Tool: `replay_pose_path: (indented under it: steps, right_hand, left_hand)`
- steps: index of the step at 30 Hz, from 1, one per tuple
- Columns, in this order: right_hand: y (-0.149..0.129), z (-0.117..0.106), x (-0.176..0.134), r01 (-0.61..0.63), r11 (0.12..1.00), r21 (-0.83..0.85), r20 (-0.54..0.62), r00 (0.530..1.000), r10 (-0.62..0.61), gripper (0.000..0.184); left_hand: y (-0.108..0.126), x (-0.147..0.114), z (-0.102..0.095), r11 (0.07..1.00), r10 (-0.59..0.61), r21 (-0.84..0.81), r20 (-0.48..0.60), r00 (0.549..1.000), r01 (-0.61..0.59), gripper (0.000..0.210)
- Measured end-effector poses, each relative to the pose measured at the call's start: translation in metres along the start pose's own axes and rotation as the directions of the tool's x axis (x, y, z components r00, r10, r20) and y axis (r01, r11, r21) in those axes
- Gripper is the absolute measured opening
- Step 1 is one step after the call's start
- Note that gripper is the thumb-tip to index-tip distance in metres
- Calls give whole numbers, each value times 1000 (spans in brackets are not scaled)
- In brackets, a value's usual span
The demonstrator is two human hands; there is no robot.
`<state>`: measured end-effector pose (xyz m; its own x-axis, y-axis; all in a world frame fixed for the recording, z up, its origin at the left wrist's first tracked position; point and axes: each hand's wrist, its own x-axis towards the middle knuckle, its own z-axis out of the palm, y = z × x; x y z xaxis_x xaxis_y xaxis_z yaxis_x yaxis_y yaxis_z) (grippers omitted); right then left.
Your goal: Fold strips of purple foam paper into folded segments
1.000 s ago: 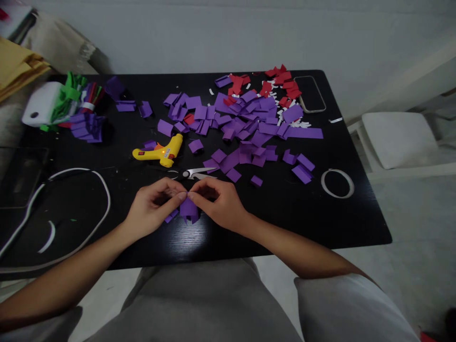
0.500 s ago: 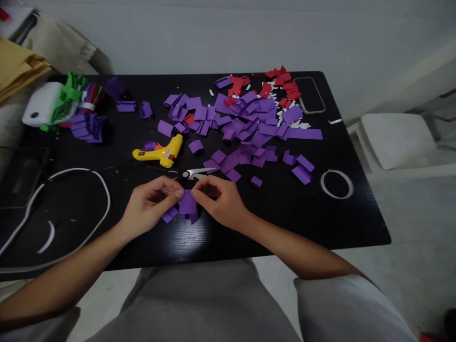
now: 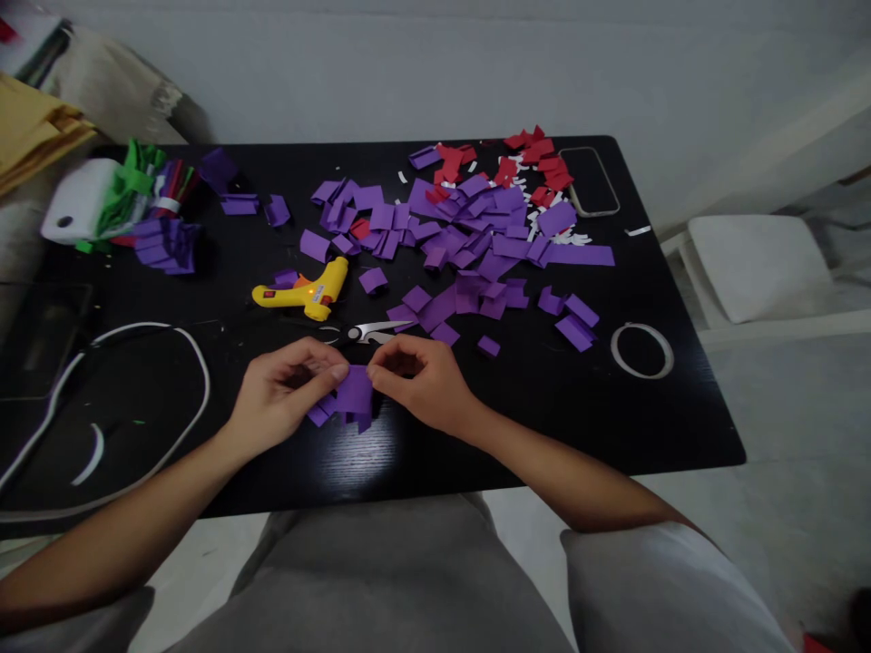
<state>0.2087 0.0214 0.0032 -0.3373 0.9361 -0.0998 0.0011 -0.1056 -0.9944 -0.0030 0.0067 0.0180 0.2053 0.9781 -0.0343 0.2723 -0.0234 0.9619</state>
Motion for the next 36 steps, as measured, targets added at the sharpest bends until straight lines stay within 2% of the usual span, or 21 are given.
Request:
replay_pose_path:
  steps: [5,7,9,11,13,15,21,29,33,36]
  right_hand:
    - [2,-1,1,-10,997,75,-43,999,13,12]
    - [3,0,0,20,993,118,-51,999,-14,11]
    - [2,2,-3,62,989,138,-17,998,-60,20]
    - [1,3,-5,104,989,104,44,993,-109,26]
    - [0,3,-6,145,989,40,81,986,-147,21]
    - [0,3,-6,160,987,1,67,985,-160,15]
    - [6,5,-2,57,997,50,-112,992,-51,12]
    - [10,1,2,10,994,104,-165,986,7,26]
    - [11,0,3,20,992,125,-109,994,-6,25]
    - [10,0,2,-21,985,171,-42,999,29,27]
  left_hand:
    - [2,4,-6,998,-40,-43,-60,997,37,14]
    - [2,5,-7,997,-54,-63,-63,997,50,14]
    - [2,5,-7,994,-71,-86,-57,996,66,15]
    - [2,5,-6,990,-91,-112,-35,995,87,17]
    - [2,6,-4,986,-103,-131,-4,995,101,20]
    - [1,6,-3,983,-103,-150,22,994,105,24]
    - [-5,5,-1,948,-75,-298,123,990,109,35]
    - [-9,0,5,952,-26,-297,175,984,78,42]
    - [-13,0,6,963,-17,-266,120,993,49,39]
    - [-17,1,5,970,-8,-239,86,996,28,30]
